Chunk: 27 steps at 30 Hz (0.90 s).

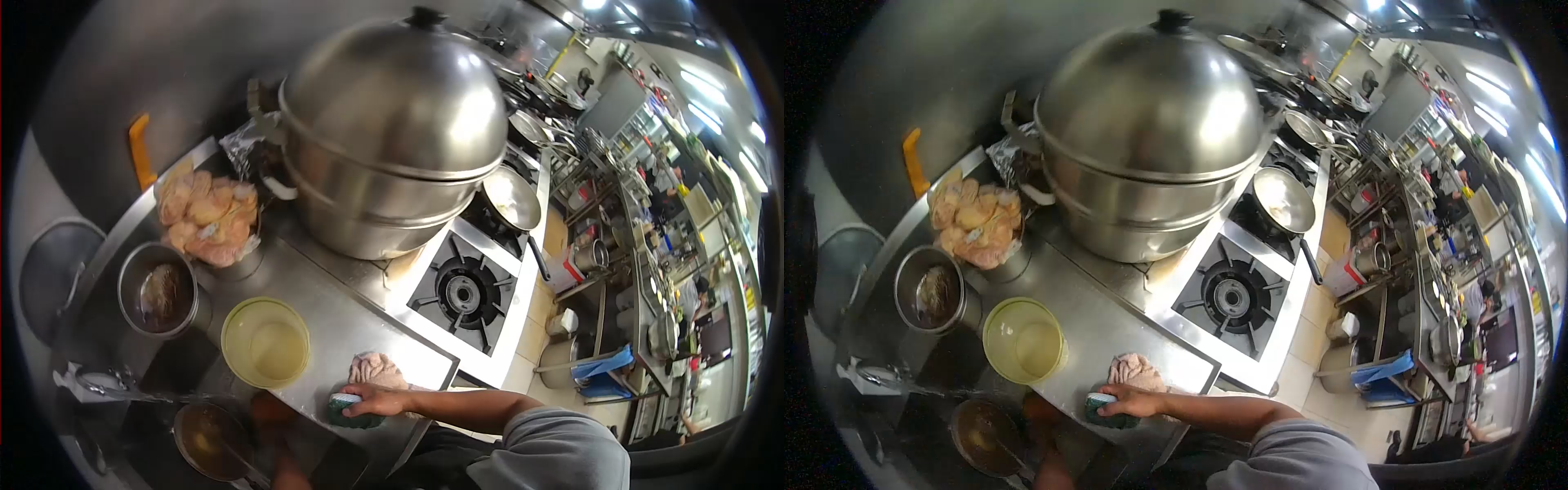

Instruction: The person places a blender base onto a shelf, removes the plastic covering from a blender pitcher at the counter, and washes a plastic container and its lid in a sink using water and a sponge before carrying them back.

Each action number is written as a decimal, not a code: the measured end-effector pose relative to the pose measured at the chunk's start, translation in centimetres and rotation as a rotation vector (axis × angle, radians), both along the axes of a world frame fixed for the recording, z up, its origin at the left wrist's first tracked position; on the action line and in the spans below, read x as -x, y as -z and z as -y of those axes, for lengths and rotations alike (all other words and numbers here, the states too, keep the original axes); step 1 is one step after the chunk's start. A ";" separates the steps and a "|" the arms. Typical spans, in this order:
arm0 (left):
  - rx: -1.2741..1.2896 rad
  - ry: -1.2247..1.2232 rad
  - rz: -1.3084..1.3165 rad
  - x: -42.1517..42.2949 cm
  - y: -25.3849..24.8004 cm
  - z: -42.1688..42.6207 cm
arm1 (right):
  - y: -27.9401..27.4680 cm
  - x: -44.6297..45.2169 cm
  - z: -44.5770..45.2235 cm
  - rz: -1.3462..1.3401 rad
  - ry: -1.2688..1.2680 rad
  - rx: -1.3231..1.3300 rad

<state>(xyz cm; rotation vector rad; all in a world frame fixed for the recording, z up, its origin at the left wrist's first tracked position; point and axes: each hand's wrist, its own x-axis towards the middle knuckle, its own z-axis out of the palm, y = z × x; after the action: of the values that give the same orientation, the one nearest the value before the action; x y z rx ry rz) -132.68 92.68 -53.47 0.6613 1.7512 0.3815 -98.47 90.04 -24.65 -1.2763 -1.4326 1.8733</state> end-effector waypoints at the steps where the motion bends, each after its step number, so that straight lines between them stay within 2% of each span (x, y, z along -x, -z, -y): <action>1: -0.048 0.016 0.021 0.8 -2.1 -1.4 | -0.2 0.1 -0.1 -0.009 -0.016 0.037; 4: -0.168 0.141 0.024 3.4 -9.1 -6.1 | -0.5 1.6 -0.2 -0.081 0.002 0.048; 7: -0.268 0.412 -0.102 5.7 -18.2 -11.1 | -1.2 5.4 0.4 -0.150 0.067 0.122; 9: -0.299 0.625 -0.262 7.1 -23.5 -13.3 | 0.5 9.1 -0.5 -0.069 0.001 -0.121; 10: -0.309 0.738 -0.355 7.6 -25.9 -14.2 | 0.1 10.9 -1.5 -0.050 -0.009 -0.111; 12: -0.316 0.899 -0.519 8.4 -28.6 -14.8 | -1.7 14.3 -2.9 -0.045 -0.018 -0.101; 14: -0.318 0.992 -0.626 8.6 -29.8 -14.9 | -2.9 16.9 -4.5 0.163 0.003 -0.183; 15: -0.311 1.020 -0.659 8.9 -29.7 -14.6 | -0.2 19.4 -4.8 0.168 0.162 -0.385; 17: -0.303 1.001 -0.679 9.8 -28.6 -13.7 | 0.3 22.0 -6.3 0.230 0.240 -0.589; 18: -0.305 0.940 -0.649 10.2 -27.3 -13.1 | 0.8 23.5 -7.1 0.257 0.293 -0.646; 19: -0.323 0.789 -0.510 10.8 -25.1 -12.0 | 1.8 25.1 -7.9 0.284 0.351 -0.700; 20: -0.466 0.270 0.084 11.7 -19.8 -10.1 | 3.9 27.0 -9.2 0.229 0.408 -0.834; 21: -0.581 -0.275 0.661 12.0 -15.1 -8.8 | 3.5 28.1 -9.0 0.205 0.394 -0.830; 23: -0.606 -0.353 0.728 7.6 -20.5 -4.5 | 1.1 28.8 -9.3 0.403 0.329 -0.492; 24: -0.631 -0.499 0.829 9.0 -17.5 -4.1 | -2.0 27.9 -7.7 0.538 0.303 -0.596; 25: -0.632 -0.512 0.807 9.0 -19.7 -3.2 | -0.6 28.8 -7.2 0.519 0.289 -0.588; 26: -0.503 -0.718 0.747 6.6 -24.9 -2.8 | 2.6 29.5 -6.8 0.362 0.173 -0.651; 27: -0.370 -0.919 0.685 5.5 -27.6 -2.5 | 2.6 29.5 -6.5 0.207 0.058 -0.709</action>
<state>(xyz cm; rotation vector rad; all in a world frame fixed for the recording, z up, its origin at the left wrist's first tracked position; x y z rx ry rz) -138.14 95.20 -25.84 -0.0989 1.2166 1.4050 -128.01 96.56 -27.26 -1.1358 -1.9020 1.0426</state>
